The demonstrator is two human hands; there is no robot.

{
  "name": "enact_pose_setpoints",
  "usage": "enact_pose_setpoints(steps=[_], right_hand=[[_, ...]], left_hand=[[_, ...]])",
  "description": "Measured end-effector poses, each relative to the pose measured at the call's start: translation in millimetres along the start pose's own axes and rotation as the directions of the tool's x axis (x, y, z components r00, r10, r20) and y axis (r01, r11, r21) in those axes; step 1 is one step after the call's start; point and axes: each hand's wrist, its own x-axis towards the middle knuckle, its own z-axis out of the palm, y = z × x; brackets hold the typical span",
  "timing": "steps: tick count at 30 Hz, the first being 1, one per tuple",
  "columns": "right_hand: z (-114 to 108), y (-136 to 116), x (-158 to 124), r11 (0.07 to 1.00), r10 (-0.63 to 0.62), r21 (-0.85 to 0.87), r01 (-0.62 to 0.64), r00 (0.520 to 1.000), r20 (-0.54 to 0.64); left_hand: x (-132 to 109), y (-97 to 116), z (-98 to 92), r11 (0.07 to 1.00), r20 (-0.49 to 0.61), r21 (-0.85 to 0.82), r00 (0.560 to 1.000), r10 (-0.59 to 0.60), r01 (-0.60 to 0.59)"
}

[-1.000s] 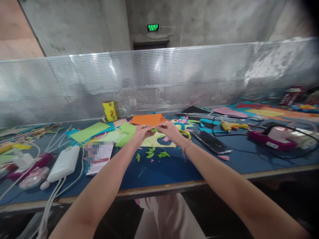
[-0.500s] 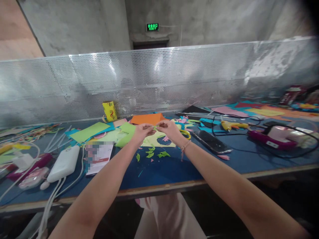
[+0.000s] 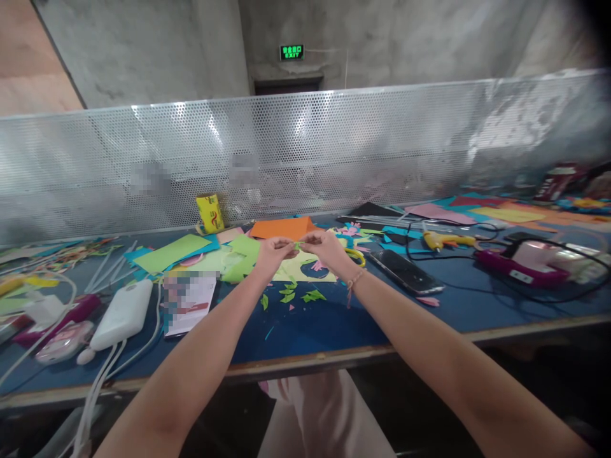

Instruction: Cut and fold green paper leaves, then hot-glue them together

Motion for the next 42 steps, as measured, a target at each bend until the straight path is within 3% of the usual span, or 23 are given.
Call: enact_pose_setpoints(steps=[7,14,17,20,24,27,29,31,35,38,42], right_hand=[[-1,-7,-1,0.996,0.086,-0.030,-0.086,0.996,0.018],[2,-18,-4,0.978,0.013,-0.207,-0.008,1.000,0.026],[5,-18,-5,0.978,-0.014,-0.209,0.022,0.999,0.037],[8,-13,-5,0.990,-0.008,-0.139,0.015,0.999,0.048],[8,-8,-4,0.992,-0.011,-0.123,0.018,0.998,0.054],[5,-10,-3,0.980,-0.062,-0.186,0.075,0.995,0.073],[2,-11,-3,0.968,-0.112,-0.221,0.119,0.993,0.046],[-1,-10,-1,0.965,-0.146,-0.223,0.142,0.989,-0.005],[-7,-7,2,0.977,-0.161,-0.141,0.159,0.987,-0.006],[-12,-10,1,0.958,-0.231,-0.147,0.248,0.965,0.120],[-17,-14,2,0.909,-0.310,-0.212,0.359,0.922,0.234]], left_hand=[[-2,4,-0.1,0.995,0.051,0.096,0.998,0.023,-0.028],[-5,10,2.5,0.996,0.006,0.062,0.998,-0.069,0.069],[-4,5,3.8,0.995,-0.017,0.017,0.995,-0.100,0.100],[-3,1,3.5,0.998,-0.049,0.063,0.999,-0.003,0.006],[-2,4,0.8,0.942,-0.035,0.302,0.986,0.161,-0.143],[-2,8,0.1,0.922,0.008,0.343,0.982,0.188,-0.179],[-3,9,1.5,0.976,0.003,0.182,0.992,0.122,-0.121],[-4,10,3.9,0.999,0.000,-0.035,1.000,-0.023,0.023],[-7,11,8.4,0.920,0.107,-0.194,0.940,-0.325,0.341],[-8,13,9.0,0.876,0.122,-0.250,0.911,-0.393,0.412],[-9,14,7.0,0.874,0.137,-0.259,0.911,-0.388,0.411]])
